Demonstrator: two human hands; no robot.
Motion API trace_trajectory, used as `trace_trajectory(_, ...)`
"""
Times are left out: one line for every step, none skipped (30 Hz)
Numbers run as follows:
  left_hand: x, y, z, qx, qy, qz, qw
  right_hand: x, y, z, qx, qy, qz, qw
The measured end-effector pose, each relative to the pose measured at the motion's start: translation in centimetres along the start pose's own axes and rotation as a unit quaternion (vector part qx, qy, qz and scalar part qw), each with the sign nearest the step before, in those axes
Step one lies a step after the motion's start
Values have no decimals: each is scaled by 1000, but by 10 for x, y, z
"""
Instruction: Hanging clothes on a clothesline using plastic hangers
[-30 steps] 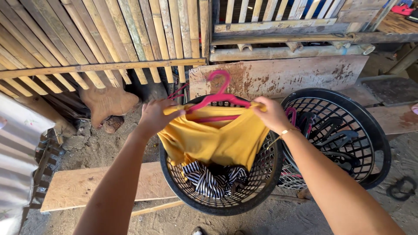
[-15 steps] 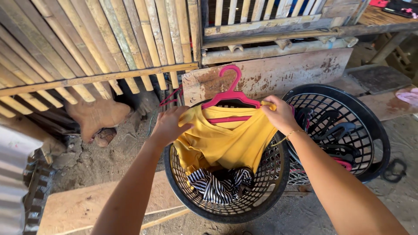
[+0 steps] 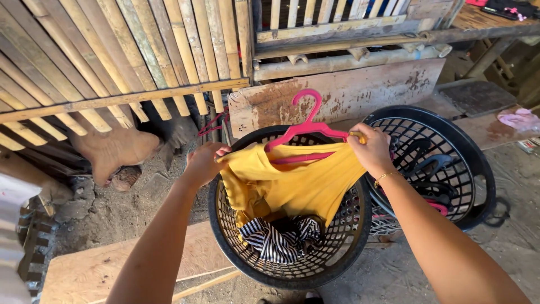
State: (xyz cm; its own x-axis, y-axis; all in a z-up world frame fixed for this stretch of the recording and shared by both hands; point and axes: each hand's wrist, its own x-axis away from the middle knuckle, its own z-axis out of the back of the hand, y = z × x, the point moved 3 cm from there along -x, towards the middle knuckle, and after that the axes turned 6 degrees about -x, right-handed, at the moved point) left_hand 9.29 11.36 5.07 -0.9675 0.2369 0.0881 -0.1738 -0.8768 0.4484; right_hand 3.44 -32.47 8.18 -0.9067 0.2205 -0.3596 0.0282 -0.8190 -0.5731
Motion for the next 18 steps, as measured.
trace_trajectory(4, 7, 4, 0, 2, 3, 1000, -5, 1, -2, -1, -1, 3, 1000)
trace_trajectory(8, 16, 7, 39, -15, -8, 999, -9, 2, -3, -12, -7, 4, 1000)
trace_trajectory(12, 24, 9, 78, -33, -18, 996, -13, 3, -5, -22, -14, 6, 1000)
trace_trajectory(11, 31, 8, 78, -31, -15, 996, -16, 6, -13, -24, -15, 8, 1000)
trace_trajectory(11, 38, 7, 105, -31, -32, 993, -19, 9, -22, -30, -19, 14, 999)
trace_trajectory(10, 46, 6, 133, -30, -49, 989, -21, 12, -32, -36, -22, 21, 999)
trace_trajectory(6, 43, 0, 134, -29, -47, 990, -20, 2, -29, -36, -24, 23, 999)
trace_trajectory(2, 40, -6, 116, -24, -53, 991, -18, -7, -28, -65, -48, 17, 997)
trace_trajectory(-4, 38, -10, 98, -19, -60, 993, -18, -17, -26, -95, -70, 12, 993)
trace_trajectory(-8, 29, -15, 99, -16, -57, 993, -18, -24, -21, -96, -72, 15, 993)
trace_trajectory(-13, 20, -21, 91, -7, -36, 995, -16, -31, -16, -145, -91, 46, 984)
trace_trajectory(-17, 11, -27, 83, 2, -15, 996, -13, -38, -11, -195, -111, 76, 972)
trace_trajectory(-15, 13, -26, 83, 3, -15, 996, -13, -39, -7, -194, -111, 77, 972)
trace_trajectory(-12, 14, -24, 89, 6, -9, 996, -11, -42, -4, -190, -130, 80, 970)
trace_trajectory(-8, 15, -23, 94, 8, -2, 996, -8, -44, -2, -187, -150, 82, 967)
trace_trajectory(-7, 13, -26, 94, 8, 0, 996, -6, -46, -2, -187, -152, 82, 967)
trace_trajectory(-7, 12, -27, 91, 10, -6, 996, -5, -47, -2, -196, -146, 72, 967)
trace_trajectory(-7, 11, -28, 89, 13, -11, 996, -4, -49, -2, -204, -141, 61, 967)
